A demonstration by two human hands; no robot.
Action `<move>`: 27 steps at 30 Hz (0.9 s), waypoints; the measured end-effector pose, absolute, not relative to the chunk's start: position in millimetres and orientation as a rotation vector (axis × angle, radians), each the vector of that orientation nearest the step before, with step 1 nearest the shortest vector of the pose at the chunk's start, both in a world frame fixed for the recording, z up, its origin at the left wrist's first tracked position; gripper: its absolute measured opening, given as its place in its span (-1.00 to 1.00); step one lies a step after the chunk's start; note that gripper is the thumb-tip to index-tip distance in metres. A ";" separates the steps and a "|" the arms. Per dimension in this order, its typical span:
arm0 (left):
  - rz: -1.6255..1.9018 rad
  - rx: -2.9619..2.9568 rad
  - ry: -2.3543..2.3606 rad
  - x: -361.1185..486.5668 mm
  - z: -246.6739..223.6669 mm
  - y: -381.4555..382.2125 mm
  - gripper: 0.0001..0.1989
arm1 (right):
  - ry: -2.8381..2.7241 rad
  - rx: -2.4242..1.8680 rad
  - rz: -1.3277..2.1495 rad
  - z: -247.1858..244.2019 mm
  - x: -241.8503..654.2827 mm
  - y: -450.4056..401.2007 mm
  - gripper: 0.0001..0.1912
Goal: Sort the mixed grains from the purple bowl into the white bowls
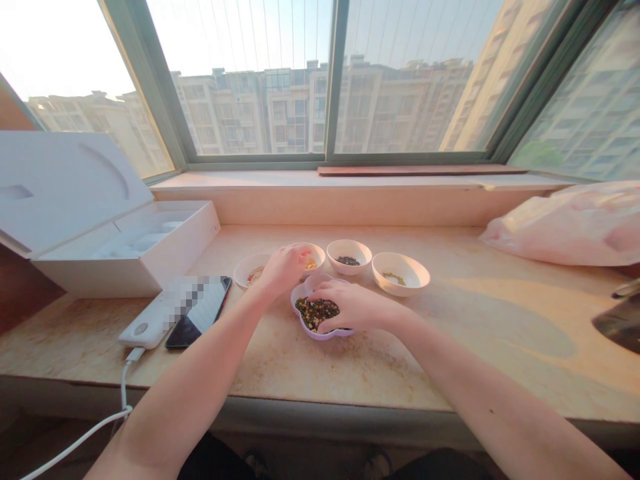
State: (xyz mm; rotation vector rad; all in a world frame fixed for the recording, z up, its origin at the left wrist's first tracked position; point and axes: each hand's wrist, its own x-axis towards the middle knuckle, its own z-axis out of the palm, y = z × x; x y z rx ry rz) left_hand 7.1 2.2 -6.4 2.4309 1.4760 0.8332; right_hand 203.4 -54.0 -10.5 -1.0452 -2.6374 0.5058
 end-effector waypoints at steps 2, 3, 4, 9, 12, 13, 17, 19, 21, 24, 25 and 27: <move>0.852 2.419 1.485 8.7 -6.2 1.8 -0.62 | -2.641 -1.059 0.500 -10.7 202.9 -53.0 -0.72; 0.857 2.417 1.478 9.4 -6.0 1.5 -0.64 | -2.637 -1.069 0.522 -10.6 202.8 -52.9 -0.76; 0.859 2.418 1.463 10.1 -5.8 1.3 -0.65 | -2.631 -1.079 0.564 -10.4 202.8 -53.0 -0.81; 0.850 2.451 1.377 12.0 -4.6 0.0 -0.69 | -2.541 -1.083 0.762 -14.9 203.6 -53.6 -0.90; 0.836 2.465 1.362 12.8 -3.5 -1.5 -0.71 | -2.480 -1.023 0.759 -21.6 205.2 -50.9 -0.85; 0.836 2.466 1.359 13.1 -3.1 -2.0 -0.72 | -2.482 -1.011 0.756 -23.3 205.7 -49.8 -0.83; 0.851 2.461 1.339 14.0 -2.6 -3.0 -0.73 | -2.528 -1.017 0.708 -23.9 207.0 -47.5 -0.76; 0.855 2.452 1.333 14.0 -3.4 -2.2 -0.72 | -2.508 -1.050 0.692 -21.9 207.2 -48.0 -0.74; 0.855 2.446 1.330 13.6 -4.8 -0.7 -0.71 | -2.481 -1.072 0.685 -20.2 207.4 -48.8 -0.73; 0.855 2.458 1.318 12.9 -6.6 1.1 -0.71 | -2.458 -1.056 0.684 -18.9 208.4 -48.8 -0.71; 0.857 2.463 1.317 12.6 -7.0 1.4 -0.72 | -2.456 -1.049 0.685 -18.5 208.8 -48.4 -0.71; 0.857 2.472 1.317 12.3 -7.3 1.4 -0.72 | -2.461 -1.055 0.685 -17.3 209.8 -47.5 -0.70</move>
